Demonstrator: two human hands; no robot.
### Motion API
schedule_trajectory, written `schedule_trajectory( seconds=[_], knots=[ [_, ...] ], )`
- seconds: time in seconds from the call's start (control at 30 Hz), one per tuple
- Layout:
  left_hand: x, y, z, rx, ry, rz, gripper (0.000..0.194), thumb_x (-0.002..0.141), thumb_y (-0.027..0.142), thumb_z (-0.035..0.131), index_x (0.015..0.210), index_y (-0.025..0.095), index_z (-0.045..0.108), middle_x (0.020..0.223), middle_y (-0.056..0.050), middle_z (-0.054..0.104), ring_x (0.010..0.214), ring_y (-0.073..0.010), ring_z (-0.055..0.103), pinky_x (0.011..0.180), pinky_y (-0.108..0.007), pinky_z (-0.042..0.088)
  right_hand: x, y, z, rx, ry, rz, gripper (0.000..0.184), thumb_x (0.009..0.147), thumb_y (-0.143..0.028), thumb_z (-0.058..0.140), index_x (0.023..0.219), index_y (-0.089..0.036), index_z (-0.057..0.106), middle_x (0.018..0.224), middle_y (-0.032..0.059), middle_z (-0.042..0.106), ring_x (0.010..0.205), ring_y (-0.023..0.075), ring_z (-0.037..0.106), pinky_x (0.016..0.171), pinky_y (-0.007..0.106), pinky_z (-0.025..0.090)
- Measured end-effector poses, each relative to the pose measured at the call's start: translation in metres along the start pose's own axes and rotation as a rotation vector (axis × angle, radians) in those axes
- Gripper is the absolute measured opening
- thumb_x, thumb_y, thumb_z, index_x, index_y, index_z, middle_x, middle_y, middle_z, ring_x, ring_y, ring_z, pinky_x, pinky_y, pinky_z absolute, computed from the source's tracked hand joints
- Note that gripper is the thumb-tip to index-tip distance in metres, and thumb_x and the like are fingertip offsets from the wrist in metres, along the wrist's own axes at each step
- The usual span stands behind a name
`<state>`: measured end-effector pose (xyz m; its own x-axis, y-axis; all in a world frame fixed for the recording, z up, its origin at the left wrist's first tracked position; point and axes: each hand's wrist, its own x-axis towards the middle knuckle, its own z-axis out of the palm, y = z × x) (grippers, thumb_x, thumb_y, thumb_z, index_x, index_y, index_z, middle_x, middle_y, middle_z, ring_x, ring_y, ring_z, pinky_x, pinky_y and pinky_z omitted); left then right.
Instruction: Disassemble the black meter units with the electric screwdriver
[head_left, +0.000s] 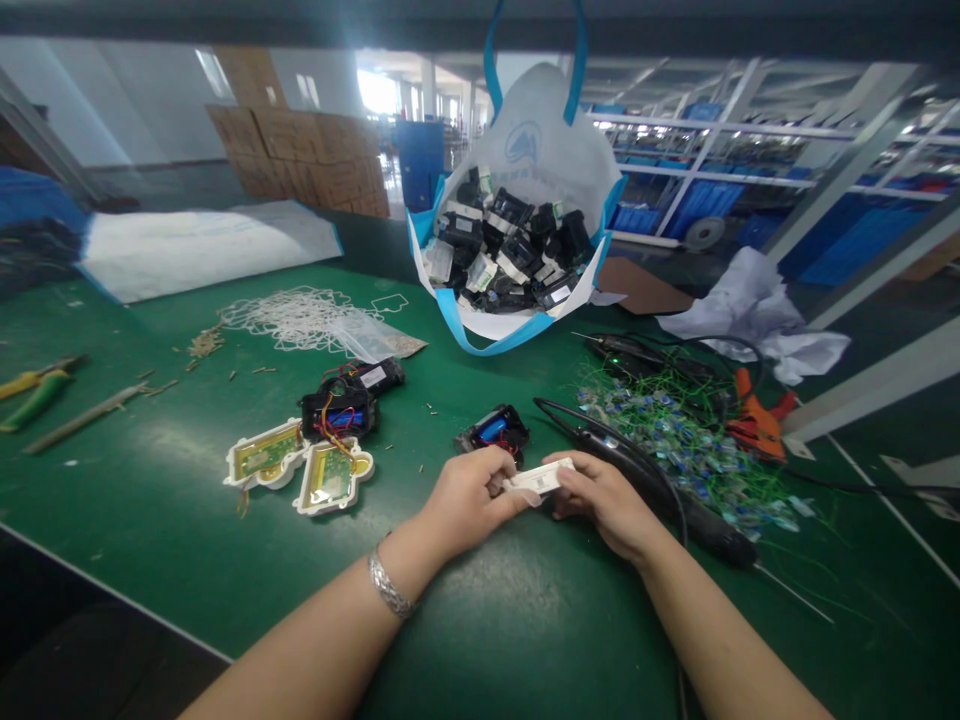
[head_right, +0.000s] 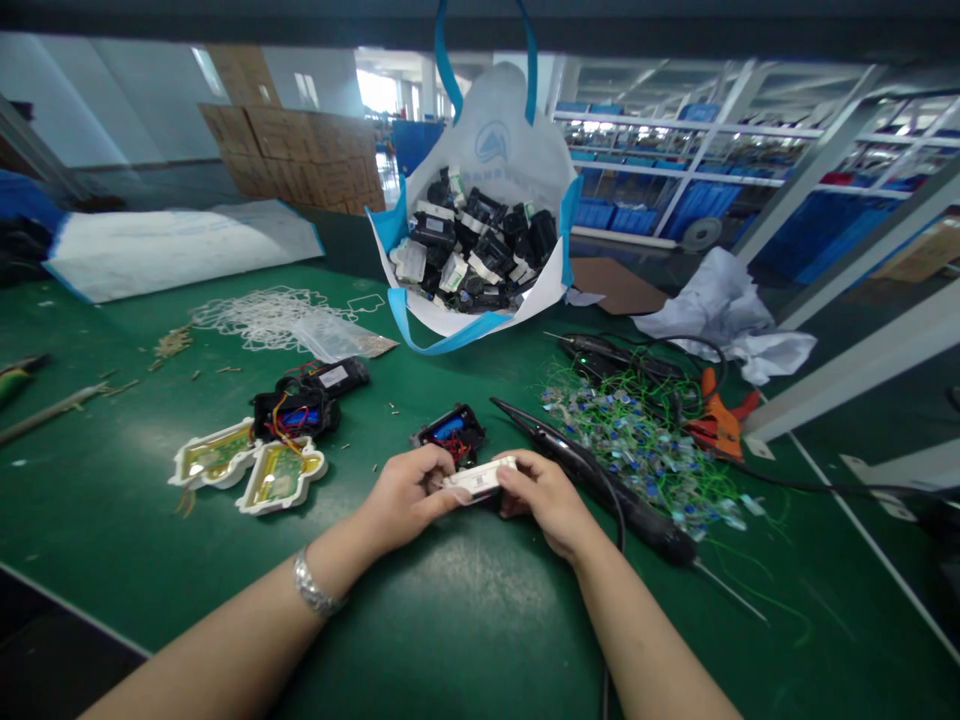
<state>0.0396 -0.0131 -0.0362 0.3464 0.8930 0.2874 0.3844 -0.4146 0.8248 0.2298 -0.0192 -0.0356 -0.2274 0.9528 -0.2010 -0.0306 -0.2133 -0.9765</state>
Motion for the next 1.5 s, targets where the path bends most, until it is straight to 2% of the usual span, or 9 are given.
schedule_trajectory(
  seconds=[0.13,0.4,0.67,0.83,1.0,1.1,1.17,1.33,1.5],
  knots=[
    [-0.001,-0.003,-0.003,0.199,0.019,0.075,0.041,0.063,0.052,0.066,0.074,0.016,0.049,0.062,0.002,0.05,0.055,-0.011,0.043,0.051,-0.02,0.03,0.002,0.004,-0.001,0.101,0.028,0.018,0.04,0.069,-0.048,0.066,0.082,-0.013,0.054,0.063,0.0027,0.052,0.05,0.013,0.048,0.048,0.024,0.046],
    [0.002,-0.001,-0.006,0.434,-0.041,0.281,0.049,0.07,0.063,0.051,0.065,0.015,0.054,0.064,-0.003,0.054,0.058,-0.0135,0.049,0.054,-0.023,0.031,0.009,0.008,-0.005,0.351,0.083,0.116,0.034,0.08,-0.046,0.05,0.084,-0.012,0.053,0.053,0.0028,0.049,0.04,0.0137,0.043,0.041,0.026,0.047],
    [0.0,0.011,-0.003,0.696,-0.288,0.261,0.051,0.061,0.064,0.06,0.062,0.013,0.059,0.062,-0.008,0.058,0.061,-0.0224,0.055,0.06,-0.032,0.037,0.011,-0.004,-0.002,0.355,0.135,0.285,0.043,0.092,-0.046,0.017,0.101,-0.014,0.045,0.047,0.0,0.045,0.031,0.0135,0.037,0.036,0.026,0.044],
    [-0.003,0.018,-0.004,0.6,-0.409,0.204,0.02,0.075,0.033,0.06,0.064,0.016,0.062,0.064,-0.004,0.06,0.06,-0.0162,0.055,0.051,-0.023,0.032,0.012,-0.007,0.0,0.323,0.166,0.31,0.05,0.092,-0.049,0.012,0.105,-0.014,0.045,0.044,-0.001,0.044,0.028,0.0132,0.035,0.033,0.026,0.043],
    [-0.003,0.025,-0.015,0.185,-0.528,-0.031,0.01,0.072,0.026,0.06,0.07,0.017,0.063,0.054,0.004,0.052,0.05,-0.0076,0.044,0.047,-0.016,0.028,0.011,-0.002,0.002,0.284,0.18,0.262,0.045,0.094,-0.045,0.02,0.099,-0.011,0.048,0.044,0.0006,0.044,0.03,0.0129,0.035,0.036,0.026,0.044],
    [-0.003,0.031,-0.029,-0.086,-0.724,-0.155,0.012,0.069,0.025,0.063,0.072,0.014,0.063,0.048,0.007,0.043,0.043,-0.0048,0.035,0.04,-0.014,0.024,0.011,0.007,0.003,0.204,0.194,0.19,0.042,0.092,-0.047,0.031,0.095,-0.009,0.049,0.044,0.0018,0.045,0.033,0.013,0.039,0.04,0.026,0.046],
    [-0.005,0.037,-0.041,-0.158,-0.748,-0.198,0.015,0.068,0.026,0.064,0.073,0.012,0.063,0.047,0.007,0.041,0.043,-0.0045,0.033,0.039,-0.014,0.023,0.01,0.011,0.003,0.155,0.197,0.131,0.042,0.088,-0.05,0.042,0.098,-0.009,0.048,0.05,0.0033,0.049,0.036,0.013,0.042,0.041,0.026,0.047],
    [-0.006,0.055,-0.088,-0.054,-0.594,-0.184,0.02,0.072,0.031,0.059,0.074,0.012,0.063,0.054,0.004,0.048,0.049,-0.0065,0.04,0.045,-0.015,0.029,0.008,0.015,0.002,0.135,0.199,0.054,0.066,0.067,-0.065,0.062,0.103,-0.011,0.047,0.052,0.0004,0.048,0.04,0.0123,0.042,0.042,0.025,0.047],
    [0.028,0.043,-0.173,0.434,-0.31,-0.192,0.022,0.076,0.033,0.052,0.07,0.016,0.063,0.064,0.0,0.059,0.059,-0.013,0.052,0.055,-0.02,0.037,0.008,0.015,0.004,0.114,0.243,-0.012,0.069,0.065,-0.066,0.062,0.103,-0.011,0.048,0.049,-0.002,0.045,0.038,0.0111,0.039,0.038,0.022,0.043]
  ],
)
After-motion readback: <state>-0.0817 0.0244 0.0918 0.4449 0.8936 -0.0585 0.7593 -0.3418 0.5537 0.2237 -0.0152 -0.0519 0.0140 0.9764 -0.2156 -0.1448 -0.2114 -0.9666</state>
